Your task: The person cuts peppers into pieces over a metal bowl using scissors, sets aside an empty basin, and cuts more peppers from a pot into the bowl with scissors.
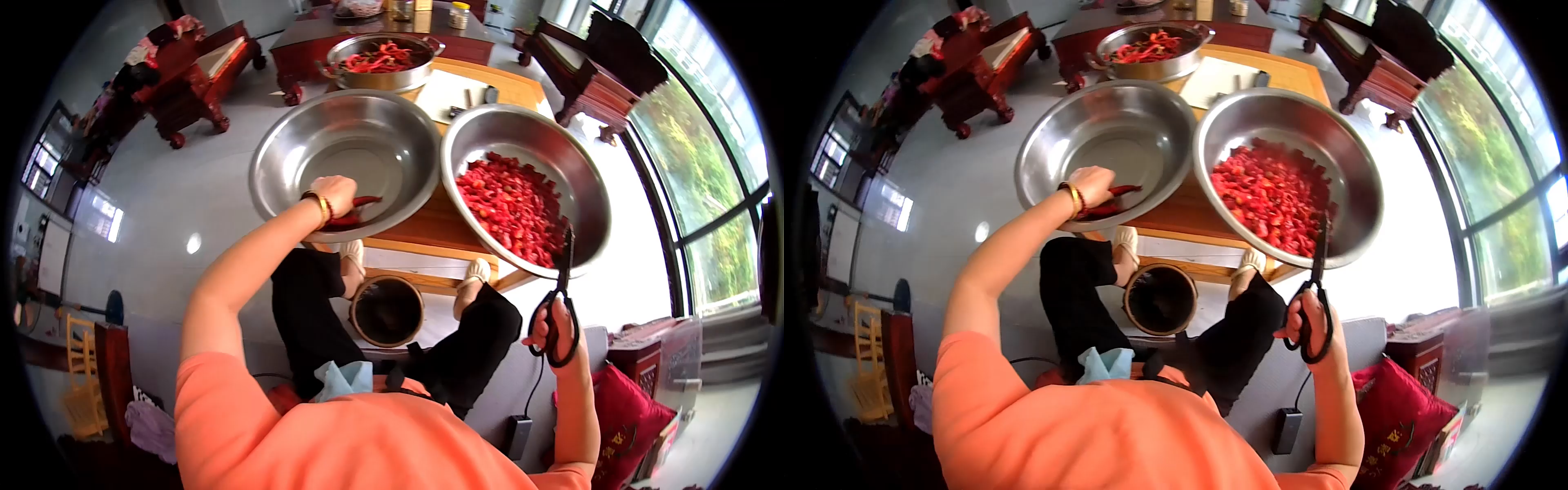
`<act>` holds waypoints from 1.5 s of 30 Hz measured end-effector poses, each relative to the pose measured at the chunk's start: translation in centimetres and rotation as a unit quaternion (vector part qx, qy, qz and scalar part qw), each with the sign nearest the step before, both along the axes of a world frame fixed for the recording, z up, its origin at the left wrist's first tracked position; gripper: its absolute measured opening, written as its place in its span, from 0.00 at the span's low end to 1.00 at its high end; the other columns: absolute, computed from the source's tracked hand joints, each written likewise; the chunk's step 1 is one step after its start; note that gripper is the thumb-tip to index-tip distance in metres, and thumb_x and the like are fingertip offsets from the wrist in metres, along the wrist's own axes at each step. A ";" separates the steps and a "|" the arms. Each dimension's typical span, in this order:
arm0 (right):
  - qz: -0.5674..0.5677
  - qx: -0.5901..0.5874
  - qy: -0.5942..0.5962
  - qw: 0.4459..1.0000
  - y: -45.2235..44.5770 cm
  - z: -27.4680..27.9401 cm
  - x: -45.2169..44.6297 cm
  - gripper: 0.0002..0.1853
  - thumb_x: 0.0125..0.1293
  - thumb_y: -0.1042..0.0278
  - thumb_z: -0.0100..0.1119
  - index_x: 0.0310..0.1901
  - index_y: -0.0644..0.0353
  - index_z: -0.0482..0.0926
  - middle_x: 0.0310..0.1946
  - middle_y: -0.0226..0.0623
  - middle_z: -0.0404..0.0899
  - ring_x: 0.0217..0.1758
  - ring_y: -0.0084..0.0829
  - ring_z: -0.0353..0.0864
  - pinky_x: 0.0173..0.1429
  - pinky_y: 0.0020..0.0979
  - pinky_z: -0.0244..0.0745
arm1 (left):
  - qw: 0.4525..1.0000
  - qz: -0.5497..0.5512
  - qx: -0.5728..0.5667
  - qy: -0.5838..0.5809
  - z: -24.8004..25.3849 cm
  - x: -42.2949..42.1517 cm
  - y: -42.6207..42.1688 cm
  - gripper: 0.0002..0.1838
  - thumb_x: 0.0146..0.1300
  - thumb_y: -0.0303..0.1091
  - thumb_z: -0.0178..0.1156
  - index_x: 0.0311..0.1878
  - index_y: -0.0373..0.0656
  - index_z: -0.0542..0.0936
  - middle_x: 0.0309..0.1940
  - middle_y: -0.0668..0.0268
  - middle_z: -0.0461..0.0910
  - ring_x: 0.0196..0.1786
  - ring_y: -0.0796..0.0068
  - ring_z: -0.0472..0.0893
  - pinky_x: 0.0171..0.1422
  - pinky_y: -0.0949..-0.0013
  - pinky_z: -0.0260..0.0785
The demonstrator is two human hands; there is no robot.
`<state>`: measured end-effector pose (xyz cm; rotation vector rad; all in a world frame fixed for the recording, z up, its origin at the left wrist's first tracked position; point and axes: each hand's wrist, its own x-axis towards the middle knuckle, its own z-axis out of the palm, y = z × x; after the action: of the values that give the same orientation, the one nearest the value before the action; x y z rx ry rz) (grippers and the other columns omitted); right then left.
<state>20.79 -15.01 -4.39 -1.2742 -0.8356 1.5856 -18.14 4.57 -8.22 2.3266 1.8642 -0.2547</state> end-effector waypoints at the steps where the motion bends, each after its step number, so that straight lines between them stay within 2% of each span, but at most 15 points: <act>1: -0.001 -0.001 -0.003 1.000 0.0 0.1 0.0 0.19 0.68 0.53 0.43 0.28 0.60 0.68 0.15 0.26 0.63 0.15 0.19 0.63 0.27 0.28 0.77 | 0.999 0.003 0.034 0.001 -0.3 -0.2 0.3 0.09 0.49 0.33 0.59 0.31 0.38 0.79 0.31 0.50 0.79 0.40 0.50 0.79 0.45 0.54 0.71; 3: -0.002 -0.003 -0.004 1.000 -0.1 0.2 0.2 0.18 0.68 0.53 0.44 0.27 0.60 0.68 0.15 0.26 0.63 0.15 0.20 0.64 0.28 0.29 0.78 | 0.988 -0.006 0.122 -0.099 -1.0 -1.2 1.2 0.08 0.52 0.29 0.55 0.33 0.39 0.81 0.30 0.51 0.80 0.36 0.52 0.80 0.42 0.57 0.72; 7: 0.035 0.021 -0.024 0.999 0.1 -0.3 0.5 0.17 0.66 0.55 0.47 0.31 0.63 0.68 0.21 0.30 0.66 0.21 0.21 0.68 0.34 0.30 0.78 | 0.909 -0.004 0.164 -0.383 5.5 2.8 -1.7 0.08 0.52 0.30 0.61 0.34 0.37 0.79 0.27 0.55 0.80 0.31 0.60 0.81 0.36 0.64 0.72; 9: 0.046 0.010 -0.060 0.997 0.5 -0.2 0.0 0.20 0.64 0.52 0.49 0.34 0.65 0.69 0.23 0.30 0.66 0.23 0.21 0.68 0.36 0.29 0.77 | 0.879 -0.046 0.194 -0.433 6.7 6.1 -3.2 0.06 0.53 0.29 0.61 0.34 0.37 0.79 0.26 0.57 0.80 0.28 0.63 0.80 0.34 0.67 0.71; 11: 0.087 0.026 -0.110 0.990 0.9 -0.7 -0.1 0.21 0.64 0.50 0.50 0.34 0.66 0.70 0.23 0.30 0.65 0.23 0.21 0.67 0.36 0.28 0.77 | 0.875 -0.097 0.205 -0.427 7.5 9.0 -4.2 0.07 0.54 0.27 0.61 0.36 0.37 0.78 0.26 0.61 0.79 0.27 0.75 0.78 0.33 0.73 0.69; 15: 0.100 0.007 -0.194 0.976 0.7 0.8 -1.5 0.18 0.62 0.53 0.50 0.35 0.63 0.69 0.25 0.29 0.65 0.26 0.20 0.67 0.39 0.26 0.75 | 0.863 -0.137 0.197 -0.444 7.9 13.4 -5.6 0.07 0.54 0.26 0.61 0.36 0.38 0.79 0.27 0.62 0.78 0.26 0.74 0.76 0.31 0.73 0.68; 17: 0.097 0.008 -0.163 0.982 0.3 0.2 -1.2 0.21 0.60 0.49 0.55 0.37 0.63 0.69 0.28 0.29 0.65 0.30 0.20 0.68 0.39 0.26 0.74 | 0.853 -0.158 0.182 -0.464 8.1 14.8 -6.2 0.07 0.53 0.26 0.61 0.36 0.38 0.79 0.27 0.62 0.78 0.26 0.73 0.77 0.31 0.72 0.68; 19: 0.099 -0.003 -0.156 0.983 0.2 -0.6 -0.8 0.23 0.60 0.46 0.57 0.39 0.62 0.69 0.29 0.29 0.66 0.31 0.20 0.68 0.39 0.26 0.73 | 0.862 -0.182 0.187 -0.434 8.3 15.9 -6.9 0.08 0.52 0.29 0.63 0.36 0.39 0.78 0.29 0.59 0.78 0.31 0.62 0.78 0.35 0.66 0.69; 21: 0.093 -0.005 -0.152 0.984 0.1 -0.6 -0.8 0.23 0.59 0.46 0.58 0.39 0.61 0.69 0.29 0.29 0.66 0.31 0.20 0.68 0.40 0.26 0.73 | 0.854 -0.222 0.217 -0.418 7.9 16.8 -7.4 0.09 0.51 0.30 0.63 0.35 0.40 0.78 0.29 0.59 0.78 0.33 0.59 0.78 0.38 0.64 0.69; 26: 0.081 0.005 -0.138 0.987 0.0 -0.4 -0.8 0.23 0.59 0.46 0.58 0.37 0.60 0.68 0.28 0.29 0.65 0.30 0.20 0.68 0.40 0.27 0.73 | 0.837 -0.266 0.282 -0.387 7.5 18.0 -8.1 0.06 0.50 0.29 0.63 0.31 0.42 0.76 0.23 0.63 0.75 0.30 0.62 0.76 0.38 0.63 0.65; 30: 0.085 -0.003 -0.142 0.986 -0.1 -0.8 -0.3 0.23 0.59 0.45 0.58 0.36 0.60 0.68 0.27 0.28 0.65 0.29 0.20 0.67 0.40 0.28 0.73 | 0.844 -0.246 0.330 -0.344 7.8 17.5 -7.2 0.07 0.50 0.29 0.64 0.31 0.42 0.76 0.25 0.64 0.76 0.30 0.63 0.76 0.41 0.63 0.65; 34: 0.083 0.008 -0.161 0.983 -0.1 -0.2 -0.7 0.22 0.61 0.46 0.56 0.35 0.60 0.68 0.25 0.28 0.65 0.28 0.19 0.67 0.39 0.28 0.74 | 0.842 -0.288 0.335 -0.310 7.3 18.1 -7.9 0.07 0.49 0.30 0.64 0.31 0.42 0.76 0.24 0.64 0.76 0.30 0.63 0.76 0.42 0.63 0.65; 37: 0.086 -0.003 -0.133 0.987 0.2 -0.2 -0.4 0.28 0.59 0.44 0.58 0.42 0.67 0.71 0.31 0.34 0.71 0.35 0.23 0.72 0.40 0.28 0.74 | 0.836 -0.300 0.320 -0.331 7.1 18.5 -8.2 0.07 0.49 0.31 0.64 0.31 0.42 0.76 0.24 0.64 0.76 0.30 0.63 0.76 0.43 0.64 0.65; 43: 0.065 -0.035 -0.103 0.992 0.1 0.1 -0.4 0.26 0.61 0.43 0.55 0.31 0.64 0.70 0.15 0.30 0.64 0.22 0.20 0.67 0.31 0.26 0.75 | 0.823 -0.271 0.332 -0.372 6.7 18.5 -7.3 0.06 0.50 0.30 0.64 0.29 0.42 0.76 0.22 0.65 0.75 0.30 0.63 0.75 0.44 0.63 0.64; 45: 0.079 -0.019 -0.084 0.993 0.0 -0.3 -0.3 0.26 0.60 0.42 0.55 0.32 0.64 0.70 0.19 0.29 0.65 0.24 0.19 0.67 0.33 0.26 0.74 | 0.824 -0.267 0.334 -0.372 6.7 18.4 -6.9 0.06 0.50 0.30 0.64 0.29 0.42 0.76 0.22 0.65 0.75 0.29 0.63 0.75 0.45 0.63 0.64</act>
<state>20.52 -15.01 -4.72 -1.4126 -1.0380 1.6405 0.28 -2.37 -1.54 2.6863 0.9534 1.2675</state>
